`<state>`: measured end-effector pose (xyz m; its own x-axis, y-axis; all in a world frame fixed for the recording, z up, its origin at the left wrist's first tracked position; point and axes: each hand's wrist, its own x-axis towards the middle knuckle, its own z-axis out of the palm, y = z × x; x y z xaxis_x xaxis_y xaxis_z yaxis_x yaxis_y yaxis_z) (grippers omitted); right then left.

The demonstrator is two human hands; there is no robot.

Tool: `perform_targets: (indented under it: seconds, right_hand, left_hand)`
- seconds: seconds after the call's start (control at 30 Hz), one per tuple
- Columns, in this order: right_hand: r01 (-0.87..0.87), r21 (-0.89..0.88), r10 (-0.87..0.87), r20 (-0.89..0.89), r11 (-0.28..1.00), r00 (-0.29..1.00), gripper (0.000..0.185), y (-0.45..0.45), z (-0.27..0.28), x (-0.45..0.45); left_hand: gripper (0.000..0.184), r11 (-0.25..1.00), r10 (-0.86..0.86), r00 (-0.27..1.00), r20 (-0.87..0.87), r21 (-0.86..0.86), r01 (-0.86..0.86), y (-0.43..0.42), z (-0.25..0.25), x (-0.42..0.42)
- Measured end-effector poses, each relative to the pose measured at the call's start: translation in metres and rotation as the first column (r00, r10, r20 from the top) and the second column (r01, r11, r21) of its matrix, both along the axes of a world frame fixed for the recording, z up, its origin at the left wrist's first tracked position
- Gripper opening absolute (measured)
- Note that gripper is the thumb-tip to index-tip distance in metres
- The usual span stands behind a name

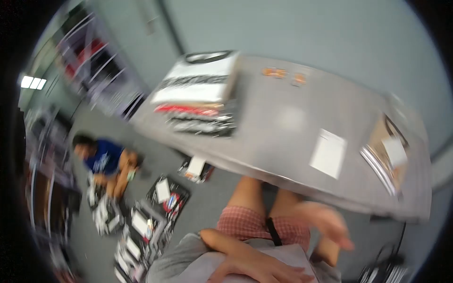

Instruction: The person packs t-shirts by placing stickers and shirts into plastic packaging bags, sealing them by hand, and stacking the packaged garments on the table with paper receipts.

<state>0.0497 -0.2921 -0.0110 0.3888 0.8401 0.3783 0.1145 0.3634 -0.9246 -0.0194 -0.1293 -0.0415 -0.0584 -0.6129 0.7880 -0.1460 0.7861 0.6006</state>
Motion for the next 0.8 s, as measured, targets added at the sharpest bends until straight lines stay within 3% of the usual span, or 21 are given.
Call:
perform_targets:
  seconds: [0.03,0.07,0.1,0.13,0.17,0.23,0.47,0.53,0.67,0.7,0.77,0.8]
  right_hand:
    - [0.244,-0.339,-0.346,-0.283,0.909,0.895,0.059,0.021,0.029,-0.031]
    - [-0.254,-0.039,0.236,-0.257,0.967,0.937,0.059,0.037,-0.034,-0.005]
    - [-0.412,-0.062,0.389,-0.233,0.909,0.891,0.058,0.029,-0.099,-0.010]
    - [-0.569,-0.094,0.540,-0.218,0.817,0.813,0.057,0.030,-0.126,-0.026]
    - [-0.491,-0.091,0.463,-0.220,0.866,0.858,0.057,0.025,-0.136,-0.042]
    - [-0.688,-0.048,0.583,-0.490,0.724,0.648,0.062,0.017,-0.147,-0.064]
    - [-0.644,-0.010,0.544,-0.526,0.765,0.654,0.055,0.003,-0.179,-0.078]
    - [-0.656,0.024,0.505,-0.659,0.754,0.557,0.052,0.002,-0.187,-0.084]
    - [-0.596,-0.047,0.342,-0.782,0.802,0.522,0.047,0.001,-0.198,-0.092]
    - [-0.550,-0.109,0.287,-0.761,0.828,0.582,0.047,-0.003,-0.196,-0.091]
    - [-0.445,-0.225,0.172,-0.702,0.867,0.691,0.047,-0.004,-0.192,-0.087]
    - [-0.386,-0.283,0.113,-0.660,0.878,0.742,0.047,-0.011,-0.191,-0.083]
  left_hand:
    - [0.107,1.000,0.007,1.000,0.028,0.030,-0.008,-0.001,0.000,0.003]
    - [0.107,0.992,-0.120,0.992,0.026,0.040,0.119,-0.003,0.001,0.006]
    - [0.107,0.996,-0.085,0.996,-0.026,0.036,0.086,-0.004,0.003,0.006]
    - [0.106,0.999,-0.037,0.996,-0.080,0.036,0.040,-0.006,0.002,0.005]
    - [0.108,0.994,-0.081,0.977,-0.197,0.054,0.093,-0.010,-0.002,0.003]
    - [0.109,0.982,-0.145,0.976,-0.165,0.093,0.162,-0.013,-0.028,-0.001]
    - [0.102,0.977,-0.189,0.978,-0.088,0.087,0.197,-0.027,-0.015,0.011]
    - [0.100,0.974,-0.195,0.978,-0.069,0.106,0.201,-0.025,-0.016,0.011]
    - [0.098,0.966,-0.225,0.974,-0.033,0.122,0.228,-0.025,-0.014,0.015]
    - [0.098,0.966,-0.223,0.974,-0.035,0.125,0.226,-0.023,-0.012,0.018]
    - [0.074,0.986,-0.055,0.998,0.025,0.157,0.050,-0.014,-0.006,0.027]
    - [0.074,0.986,-0.051,0.998,0.030,0.160,0.046,-0.012,-0.010,0.027]
